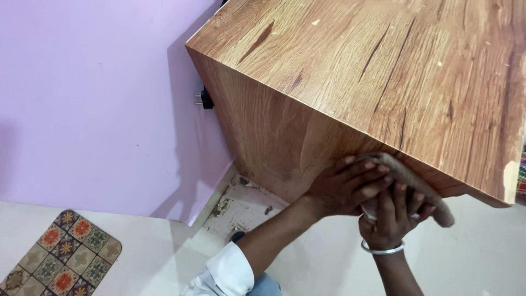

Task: The person sands various surfaces of a wooden desk and a storage unit using a piece of sandpaper, moving the paper back and forth across the top and sides.

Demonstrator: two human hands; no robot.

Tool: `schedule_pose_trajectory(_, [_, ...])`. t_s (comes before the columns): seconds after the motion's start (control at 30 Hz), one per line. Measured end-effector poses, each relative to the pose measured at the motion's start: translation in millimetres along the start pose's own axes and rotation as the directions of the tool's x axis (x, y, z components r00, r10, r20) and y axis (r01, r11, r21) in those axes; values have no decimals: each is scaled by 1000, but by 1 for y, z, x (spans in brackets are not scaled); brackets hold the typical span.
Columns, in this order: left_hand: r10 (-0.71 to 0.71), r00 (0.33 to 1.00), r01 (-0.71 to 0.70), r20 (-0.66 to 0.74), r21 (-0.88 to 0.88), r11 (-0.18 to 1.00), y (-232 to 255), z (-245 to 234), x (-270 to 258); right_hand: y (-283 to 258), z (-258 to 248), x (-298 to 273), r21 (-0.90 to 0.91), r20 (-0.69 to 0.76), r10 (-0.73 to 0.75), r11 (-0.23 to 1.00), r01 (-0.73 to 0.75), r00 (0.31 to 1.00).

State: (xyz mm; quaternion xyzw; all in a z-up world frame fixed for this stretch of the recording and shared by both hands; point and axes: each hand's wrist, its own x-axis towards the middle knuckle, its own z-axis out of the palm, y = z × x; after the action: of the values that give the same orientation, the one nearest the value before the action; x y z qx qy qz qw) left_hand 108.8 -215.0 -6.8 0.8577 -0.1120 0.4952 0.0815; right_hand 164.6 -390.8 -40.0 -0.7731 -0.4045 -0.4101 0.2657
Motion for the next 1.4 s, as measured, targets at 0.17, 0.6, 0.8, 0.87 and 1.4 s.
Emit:
schedule_pose_trajectory(0.17, [18, 999, -17, 45, -21, 1000, -1, 10, -51, -8, 31, -67, 26, 175, 107, 993, -114, 979])
schedule_pose_trajectory(0.6, [-665, 743, 668, -73, 34, 743, -138, -70, -96, -190, 111, 144, 199, 359, -418, 908, 369, 834])
schedule_pose_trajectory(0.8, [-830, 555, 830, 63, 27, 557, -140, -94, -123, -223, 133, 143, 361, 494, -504, 860, 360, 709])
schedule_pose_trajectory(0.87, [-827, 563, 821, 12, -122, 557, -150, -92, -129, -228, 142, 144, 360, 475, -509, 857, 369, 717])
schedule_pose_trajectory(1.4, [-791, 504, 808, 346, 134, 573, -148, 10, -334, -205, 259, -18, 369, 572, -570, 821, 436, 590])
